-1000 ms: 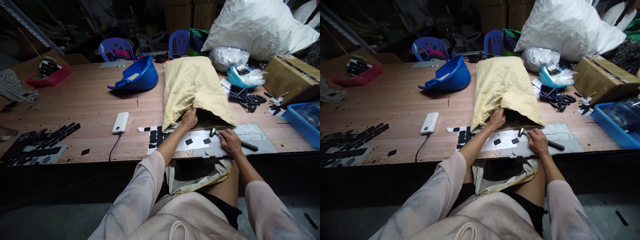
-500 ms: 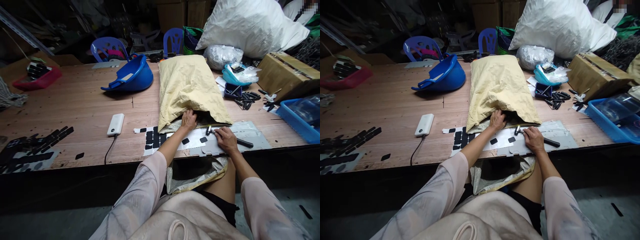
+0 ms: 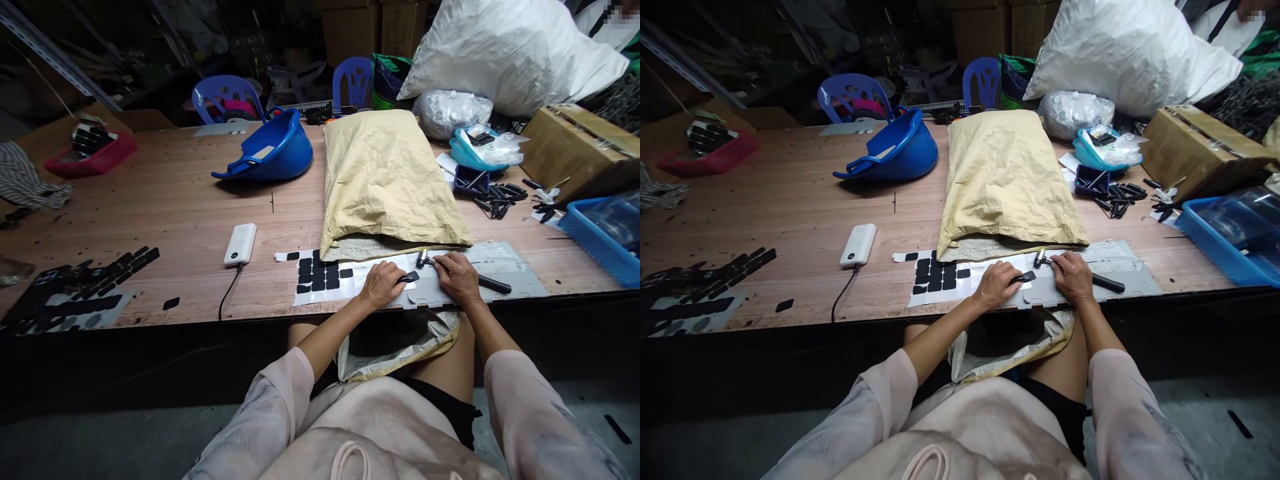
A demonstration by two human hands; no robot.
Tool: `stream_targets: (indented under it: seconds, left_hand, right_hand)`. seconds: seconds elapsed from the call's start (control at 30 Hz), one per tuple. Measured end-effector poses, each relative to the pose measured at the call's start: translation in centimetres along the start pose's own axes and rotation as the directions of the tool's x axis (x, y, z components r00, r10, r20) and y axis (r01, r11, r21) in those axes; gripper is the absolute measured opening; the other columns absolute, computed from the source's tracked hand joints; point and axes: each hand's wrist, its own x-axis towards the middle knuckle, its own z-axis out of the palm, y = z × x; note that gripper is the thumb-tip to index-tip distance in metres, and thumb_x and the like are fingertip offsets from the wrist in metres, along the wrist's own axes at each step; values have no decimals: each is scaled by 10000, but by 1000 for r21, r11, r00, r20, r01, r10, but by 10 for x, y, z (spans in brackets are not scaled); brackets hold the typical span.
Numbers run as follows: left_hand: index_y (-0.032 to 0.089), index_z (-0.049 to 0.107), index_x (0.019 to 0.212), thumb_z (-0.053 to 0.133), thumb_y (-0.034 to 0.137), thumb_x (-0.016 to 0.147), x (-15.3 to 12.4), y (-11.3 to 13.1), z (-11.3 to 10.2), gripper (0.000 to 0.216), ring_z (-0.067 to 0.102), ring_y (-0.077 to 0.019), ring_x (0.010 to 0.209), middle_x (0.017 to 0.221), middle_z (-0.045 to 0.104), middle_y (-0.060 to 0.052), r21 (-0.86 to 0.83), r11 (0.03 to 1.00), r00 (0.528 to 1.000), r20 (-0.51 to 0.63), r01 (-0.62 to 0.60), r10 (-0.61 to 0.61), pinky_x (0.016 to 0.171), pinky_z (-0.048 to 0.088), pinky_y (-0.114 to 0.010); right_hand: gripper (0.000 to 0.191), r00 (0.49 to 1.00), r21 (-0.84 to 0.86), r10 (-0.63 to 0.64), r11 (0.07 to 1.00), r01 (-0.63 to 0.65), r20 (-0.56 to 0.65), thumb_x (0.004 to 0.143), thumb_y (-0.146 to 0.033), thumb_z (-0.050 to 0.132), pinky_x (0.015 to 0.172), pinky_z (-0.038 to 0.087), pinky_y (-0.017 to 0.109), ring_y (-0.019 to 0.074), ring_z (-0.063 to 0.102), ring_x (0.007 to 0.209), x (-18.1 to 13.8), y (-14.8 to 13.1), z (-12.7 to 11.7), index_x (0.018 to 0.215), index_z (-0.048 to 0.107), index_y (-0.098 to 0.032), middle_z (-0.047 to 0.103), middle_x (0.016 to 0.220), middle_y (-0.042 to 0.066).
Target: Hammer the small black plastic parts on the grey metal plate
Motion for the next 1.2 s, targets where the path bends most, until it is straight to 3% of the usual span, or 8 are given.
stream_targets:
  seconds: [0.17, 0.47, 0.7, 0.9, 1.07, 1.2]
  left_hand:
    - [189, 722, 1157, 742, 289, 895, -6, -8, 13, 281, 589, -264, 1055, 1086, 691, -87, -100, 993, 994, -82, 60, -68, 956, 470, -397]
    - [187, 730, 995, 759, 184, 829, -2, -14, 15, 168, 607, -238, 1005, 1007, 706, -70, -224, 970, 987, -110, 89, -116, 943, 478, -372]
    - [241, 771, 1021, 776, 282, 865, 2, -10, 12, 161, 590, -235, 1032, 1013, 707, -36, -252, 954, 983, -41, 165, -181, 954, 477, -368]
    - [255, 799, 1078, 778, 303, 883, 2, -10, 14, 202, 584, -222, 1019, 999, 673, -36, -246, 955, 981, -55, 165, -184, 951, 480, -356]
    - [257, 815, 1092, 762, 292, 905, 2, -14, 19, 197, 593, -205, 1006, 1013, 651, -39, -262, 955, 981, -95, 139, -168, 942, 490, -347]
    - [279, 821, 1087, 763, 298, 899, 4, -16, 21, 197, 596, -216, 1005, 989, 652, -41, -255, 956, 983, -82, 141, -167, 934, 496, -361]
  right_hand:
    - [275, 1000, -4, -15, 1000, 15, 4, 973, -346, 536, 817, 458, 366, 237, 559, 911, 0, -1, -2, 1041, 782, -242, 677, 936, 85]
    - [271, 997, -12, -71, 997, 71, 13, 989, -325, 533, 819, 479, 370, 228, 576, 876, 0, -1, -9, 1078, 771, -233, 690, 939, 86]
    - [328, 999, 173, -42, 984, 41, -2, 1012, -327, 490, 827, 559, 341, 222, 670, 960, -23, -38, -24, 1232, 726, -269, 706, 1045, 87]
    - [311, 999, 320, -33, 947, 32, 0, 1030, -326, 479, 828, 576, 348, 210, 692, 910, -33, -72, -33, 1242, 700, -272, 714, 989, 73]
    - [344, 999, 292, -29, 955, 41, -45, 1027, -318, 477, 870, 577, 369, 227, 691, 965, -37, -79, -30, 1296, 688, -278, 715, 1045, 90]
    - [342, 999, 236, -44, 971, 37, 22, 1034, -341, 459, 753, 570, 326, 206, 687, 865, -41, -75, -23, 1265, 704, -280, 705, 967, 69]
